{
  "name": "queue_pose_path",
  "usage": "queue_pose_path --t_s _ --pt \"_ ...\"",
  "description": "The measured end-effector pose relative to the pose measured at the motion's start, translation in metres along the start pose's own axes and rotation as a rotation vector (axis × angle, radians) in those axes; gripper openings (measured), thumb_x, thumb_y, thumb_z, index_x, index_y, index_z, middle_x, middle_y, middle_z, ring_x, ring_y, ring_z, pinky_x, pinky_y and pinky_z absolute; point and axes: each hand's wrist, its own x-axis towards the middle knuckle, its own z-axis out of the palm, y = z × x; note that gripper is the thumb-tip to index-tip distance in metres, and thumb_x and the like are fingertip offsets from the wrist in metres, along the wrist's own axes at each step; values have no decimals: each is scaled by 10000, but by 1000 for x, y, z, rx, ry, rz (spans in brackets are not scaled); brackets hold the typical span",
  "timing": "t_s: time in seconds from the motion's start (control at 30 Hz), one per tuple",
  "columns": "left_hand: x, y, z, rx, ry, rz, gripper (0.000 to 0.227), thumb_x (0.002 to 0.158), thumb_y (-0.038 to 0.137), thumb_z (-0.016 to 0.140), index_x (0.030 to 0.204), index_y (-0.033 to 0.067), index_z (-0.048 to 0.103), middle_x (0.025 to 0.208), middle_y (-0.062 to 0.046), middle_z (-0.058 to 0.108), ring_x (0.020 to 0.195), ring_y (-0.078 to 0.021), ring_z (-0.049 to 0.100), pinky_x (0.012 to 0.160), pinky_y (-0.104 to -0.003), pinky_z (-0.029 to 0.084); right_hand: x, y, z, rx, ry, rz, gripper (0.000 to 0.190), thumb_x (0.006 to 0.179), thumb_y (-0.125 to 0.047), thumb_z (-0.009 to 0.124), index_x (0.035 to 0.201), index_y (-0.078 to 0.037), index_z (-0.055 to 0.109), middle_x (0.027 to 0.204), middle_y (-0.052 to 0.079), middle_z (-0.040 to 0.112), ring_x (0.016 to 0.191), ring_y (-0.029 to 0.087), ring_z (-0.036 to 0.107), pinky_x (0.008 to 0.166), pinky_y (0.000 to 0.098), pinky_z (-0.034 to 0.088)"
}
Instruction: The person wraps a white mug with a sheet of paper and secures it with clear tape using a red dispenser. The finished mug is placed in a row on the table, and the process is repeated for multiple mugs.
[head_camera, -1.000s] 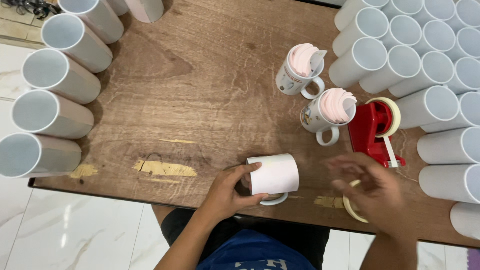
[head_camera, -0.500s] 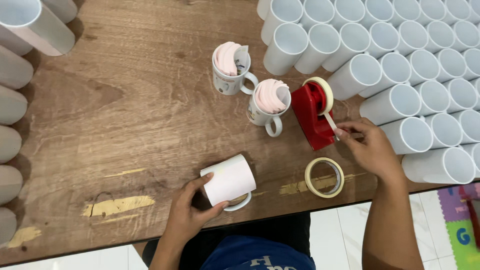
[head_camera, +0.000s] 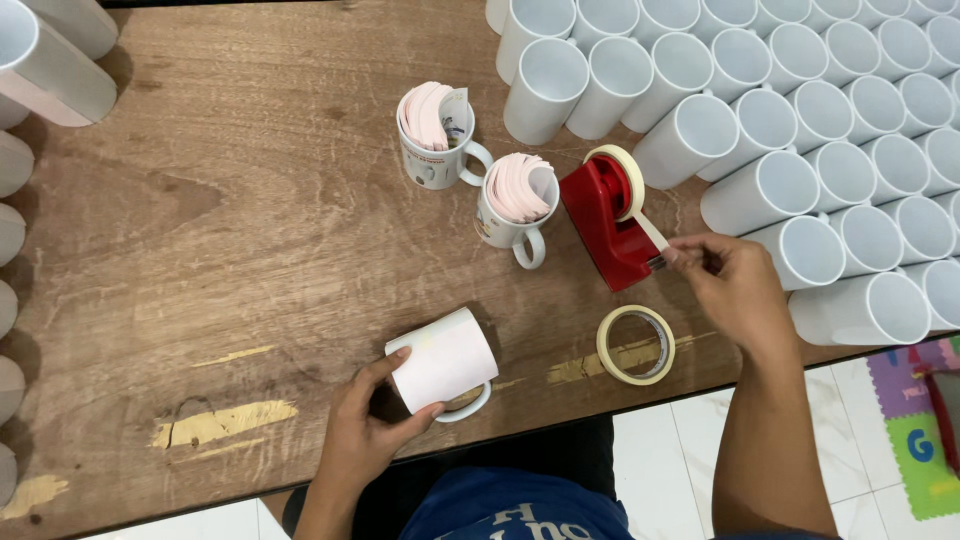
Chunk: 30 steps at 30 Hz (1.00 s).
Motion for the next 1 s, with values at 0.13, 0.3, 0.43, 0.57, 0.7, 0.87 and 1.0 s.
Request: queue_pose_path --t_s 0.13,0.3,0.43,0.57,0.7,0.87,1.0 --pt "1 -1 1 -10 9 16 678 595 252 894 1193 131 600 989 -24 704 855 -105 651 773 -234 485 -10 -1 2 126 47 98 295 860 -95 687 1124 -76 557 811 76 661 793 136 582 803 263 458" --pt "0 -2 1 2 8 15 690 591 254 899 1200 131 598 956 -22 695 814 -101 628 758 -229 471 -12 19 8 259 38 107 363 854 -68 692 1005 -107 364 855 92 674 825 129 597 829 258 447" --pt "1 0 0 -7 9 18 691 600 251 896 1206 124 590 976 -28 694 830 -99 634 771 -226 477 -18 18 16 216 84 36 352 884 -62 671 1016 -93 346 893 105 649 863 157 616 783 279 477" --pt "1 3 -1 -3 4 29 683 605 259 891 1204 129 589 969 -31 701 830 -110 642 753 -235 475 -24 31 28 -151 181 -73 332 883 -48 648 1020 -76 347 861 57 680 828 261 657 769 412 437" --pt "4 1 -1 -2 0 68 686 604 274 890 1198 121 584 998 -59 714 834 -129 672 743 -242 491 -38 39 28 21 260 -36 333 914 -179 660 1078 -57 397 929 72 663 916 201 598 797 347 443" --pt "4 2 0 -12 -14 38 685 623 265 886 1210 123 562 1069 -79 695 930 -158 665 784 -262 491 -69 34 46 430 216 -265 333 867 36 661 949 -68 355 937 150 614 885 190 622 754 274 534" --pt "5 12 -3 -24 -24 41 657 646 260 879 1209 138 562 966 -58 695 796 -131 624 680 -242 455 -101 16 97 674 13 -332 439 740 113 686 781 -130 322 825 123 686 778 170 651 725 266 520"
